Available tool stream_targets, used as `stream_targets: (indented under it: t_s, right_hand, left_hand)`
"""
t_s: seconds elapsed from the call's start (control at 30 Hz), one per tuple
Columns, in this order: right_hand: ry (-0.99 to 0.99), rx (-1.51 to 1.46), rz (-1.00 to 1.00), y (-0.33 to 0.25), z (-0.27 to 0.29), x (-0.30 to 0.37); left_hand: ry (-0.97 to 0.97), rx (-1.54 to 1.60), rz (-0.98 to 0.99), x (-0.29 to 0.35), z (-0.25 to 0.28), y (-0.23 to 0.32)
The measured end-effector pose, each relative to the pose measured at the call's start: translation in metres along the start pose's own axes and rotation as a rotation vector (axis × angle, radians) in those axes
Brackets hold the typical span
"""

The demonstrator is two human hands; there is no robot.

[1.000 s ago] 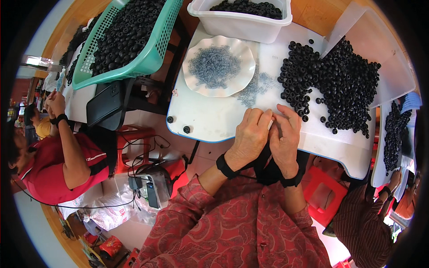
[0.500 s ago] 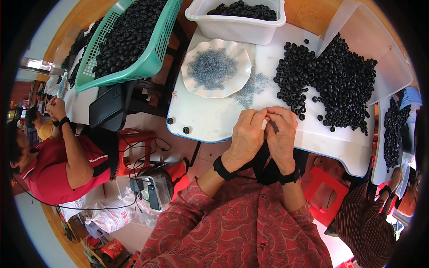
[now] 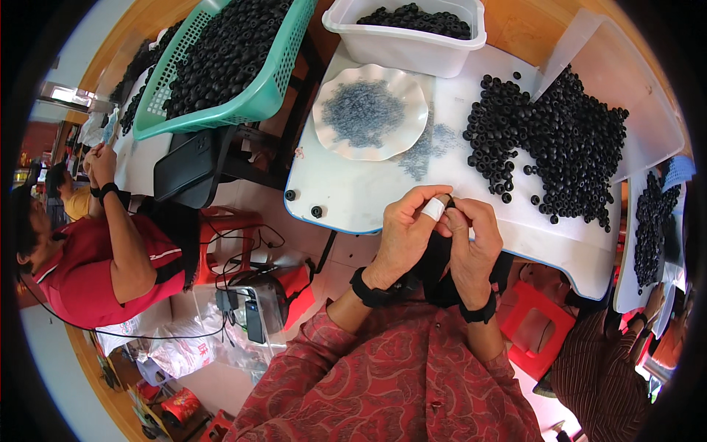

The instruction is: Assembling small black spherical parts into white plastic collars on a production table.

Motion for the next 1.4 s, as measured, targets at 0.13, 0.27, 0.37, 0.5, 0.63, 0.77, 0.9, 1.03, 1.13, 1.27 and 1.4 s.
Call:
stream_targets:
  t_s: [0.13, 0.27, 0.37, 0.5, 0.63, 0.77, 0.9, 1.03, 1.13, 1.27, 1.4]
  right_hand:
    - [0.012, -0.040, -0.043, -0.008, 0.008, 0.003]
    - [0.024, 0.002, -0.019, -0.015, 0.014, 0.005]
    - [0.015, -0.052, -0.021, -0.014, 0.016, 0.006]
    - [-0.010, -0.090, -0.047, -0.012, 0.018, 0.008]
    - [-0.005, -0.281, -0.155, 0.001, 0.018, 0.014]
    - [-0.020, -0.269, -0.111, -0.004, 0.018, 0.012]
    - [-0.026, -0.283, -0.109, -0.005, 0.021, 0.010]
    - [-0.069, -0.237, -0.096, -0.007, 0.021, 0.010]
    - [-0.079, -0.236, -0.094, -0.011, 0.021, 0.010]
    - [-0.056, -0.319, -0.122, -0.007, 0.021, 0.012]
    - [-0.083, -0.273, -0.110, -0.011, 0.023, 0.011]
  left_hand:
    - [-0.008, 0.191, 0.027, 0.004, -0.008, -0.002]
    - [-0.020, 0.289, 0.037, 0.008, -0.015, -0.001]
    - [-0.034, 0.289, 0.001, 0.009, -0.016, 0.003]
    - [-0.079, 0.235, 0.013, 0.010, -0.016, 0.003]
    - [-0.065, 0.236, 0.000, 0.011, -0.016, 0.003]
    - [-0.024, 0.268, -0.014, 0.012, -0.015, 0.007]
    - [-0.068, 0.298, 0.018, 0.014, -0.016, 0.002]
    - [-0.069, 0.314, 0.024, 0.016, -0.017, 0.002]
    - [-0.076, 0.323, 0.010, 0.016, -0.017, 0.002]
    - [-0.092, 0.317, 0.010, 0.016, -0.018, 0.004]
    - [-0.098, 0.275, 0.029, 0.016, -0.019, 0.004]
Point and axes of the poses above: each hand's wrist, its own x-axis away from the middle knuckle, its own z-axis out of the back of the hand, y = z × x, the point moved 8 cm from there along -x, towards the middle knuckle, and after that the axes turned 13 degrees about -y, right-handed, at the moved point
